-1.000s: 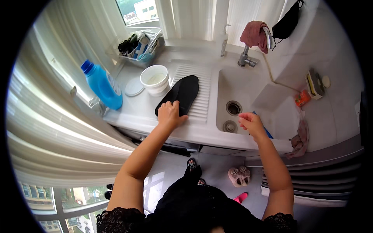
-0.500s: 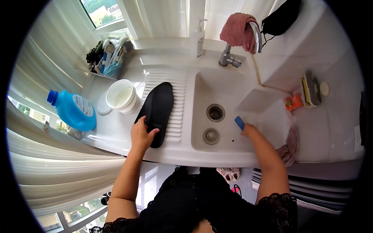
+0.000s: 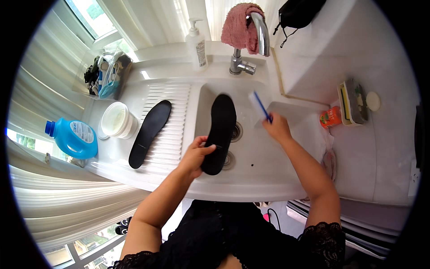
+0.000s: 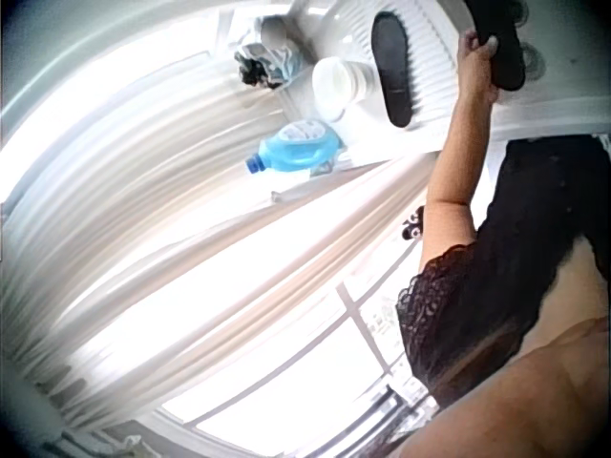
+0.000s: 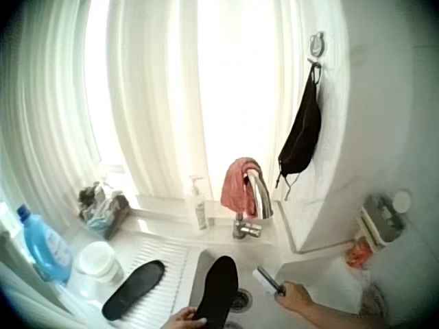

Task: The person washes a pair of black slippers in a sink. They rinse the slippers under running water, scrub them with a blue brush, and rinse them again. The slippers are handled one at a time and rinsed thoroughly.

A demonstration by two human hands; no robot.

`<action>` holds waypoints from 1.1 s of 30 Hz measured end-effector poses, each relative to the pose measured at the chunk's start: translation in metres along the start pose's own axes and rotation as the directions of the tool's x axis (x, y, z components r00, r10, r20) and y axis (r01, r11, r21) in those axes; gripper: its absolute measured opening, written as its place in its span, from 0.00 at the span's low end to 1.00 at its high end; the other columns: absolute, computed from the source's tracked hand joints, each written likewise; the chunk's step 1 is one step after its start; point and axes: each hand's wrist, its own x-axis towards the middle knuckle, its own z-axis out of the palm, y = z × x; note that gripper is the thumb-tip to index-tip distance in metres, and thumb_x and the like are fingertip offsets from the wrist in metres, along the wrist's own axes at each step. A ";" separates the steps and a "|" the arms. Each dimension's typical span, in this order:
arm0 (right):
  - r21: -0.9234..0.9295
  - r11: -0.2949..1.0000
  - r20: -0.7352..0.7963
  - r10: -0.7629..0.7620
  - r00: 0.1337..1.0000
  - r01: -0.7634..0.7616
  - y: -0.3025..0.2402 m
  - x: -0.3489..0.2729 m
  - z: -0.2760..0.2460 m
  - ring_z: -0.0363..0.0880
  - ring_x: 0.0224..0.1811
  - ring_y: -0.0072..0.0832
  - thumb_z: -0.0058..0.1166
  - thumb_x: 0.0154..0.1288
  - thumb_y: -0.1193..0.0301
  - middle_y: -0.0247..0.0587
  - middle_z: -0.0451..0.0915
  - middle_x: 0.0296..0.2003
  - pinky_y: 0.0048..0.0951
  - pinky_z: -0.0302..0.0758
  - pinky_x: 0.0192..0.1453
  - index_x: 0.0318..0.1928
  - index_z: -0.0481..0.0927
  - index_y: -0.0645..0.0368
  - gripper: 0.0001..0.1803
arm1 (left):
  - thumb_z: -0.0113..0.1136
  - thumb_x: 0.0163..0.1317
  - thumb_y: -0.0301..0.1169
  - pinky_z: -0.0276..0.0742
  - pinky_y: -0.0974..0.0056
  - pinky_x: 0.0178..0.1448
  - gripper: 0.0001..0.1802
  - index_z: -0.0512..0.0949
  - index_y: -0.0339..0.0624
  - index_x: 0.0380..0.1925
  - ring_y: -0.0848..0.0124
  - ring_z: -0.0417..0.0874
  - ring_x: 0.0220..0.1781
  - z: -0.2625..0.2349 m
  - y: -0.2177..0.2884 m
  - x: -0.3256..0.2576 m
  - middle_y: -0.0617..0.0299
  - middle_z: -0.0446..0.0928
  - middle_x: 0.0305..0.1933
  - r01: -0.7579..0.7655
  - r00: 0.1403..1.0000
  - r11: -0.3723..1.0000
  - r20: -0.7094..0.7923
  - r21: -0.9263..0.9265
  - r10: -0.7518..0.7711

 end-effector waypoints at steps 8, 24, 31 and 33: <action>0.530 0.821 -0.070 0.290 0.954 -0.211 -0.103 0.111 -0.020 0.73 0.19 0.27 0.64 0.51 0.49 0.40 0.77 0.21 0.29 0.69 0.22 0.30 0.79 0.63 0.26 | 0.55 0.62 0.22 0.80 0.58 0.51 0.18 0.67 0.42 0.52 0.64 0.81 0.47 0.037 -0.049 0.048 0.55 0.76 0.46 0.151 0.988 0.980 0.003 -0.128 -0.152; 0.339 0.923 0.146 0.138 0.980 -0.181 -0.028 0.018 -0.008 0.77 0.31 0.33 0.58 0.57 0.64 0.44 0.76 0.35 0.34 0.75 0.35 0.60 0.65 0.64 0.32 | 0.56 0.62 0.22 0.81 0.54 0.51 0.18 0.66 0.46 0.50 0.62 0.81 0.46 0.041 -0.071 0.089 0.55 0.77 0.45 0.212 0.975 0.970 -0.045 -0.120 -0.219; 0.127 0.989 0.424 0.009 0.905 -0.069 0.037 -0.050 0.000 0.77 0.47 0.46 0.50 0.63 0.68 0.53 0.76 0.49 0.40 0.72 0.51 0.66 0.62 0.56 0.30 | 0.50 0.66 0.27 0.79 0.44 0.50 0.13 0.68 0.42 0.50 0.57 0.79 0.49 0.047 -0.114 0.126 0.54 0.75 0.47 0.363 0.932 0.931 0.024 -0.023 -0.363; -0.024 1.000 0.425 0.015 0.905 -0.006 0.057 -0.062 0.010 0.77 0.46 0.44 0.47 0.65 0.68 0.51 0.78 0.46 0.37 0.73 0.49 0.64 0.65 0.54 0.26 | 0.47 0.67 0.28 0.78 0.42 0.49 0.13 0.69 0.41 0.50 0.55 0.79 0.50 0.046 -0.125 0.138 0.51 0.75 0.48 0.487 0.872 0.868 -0.108 0.100 -0.477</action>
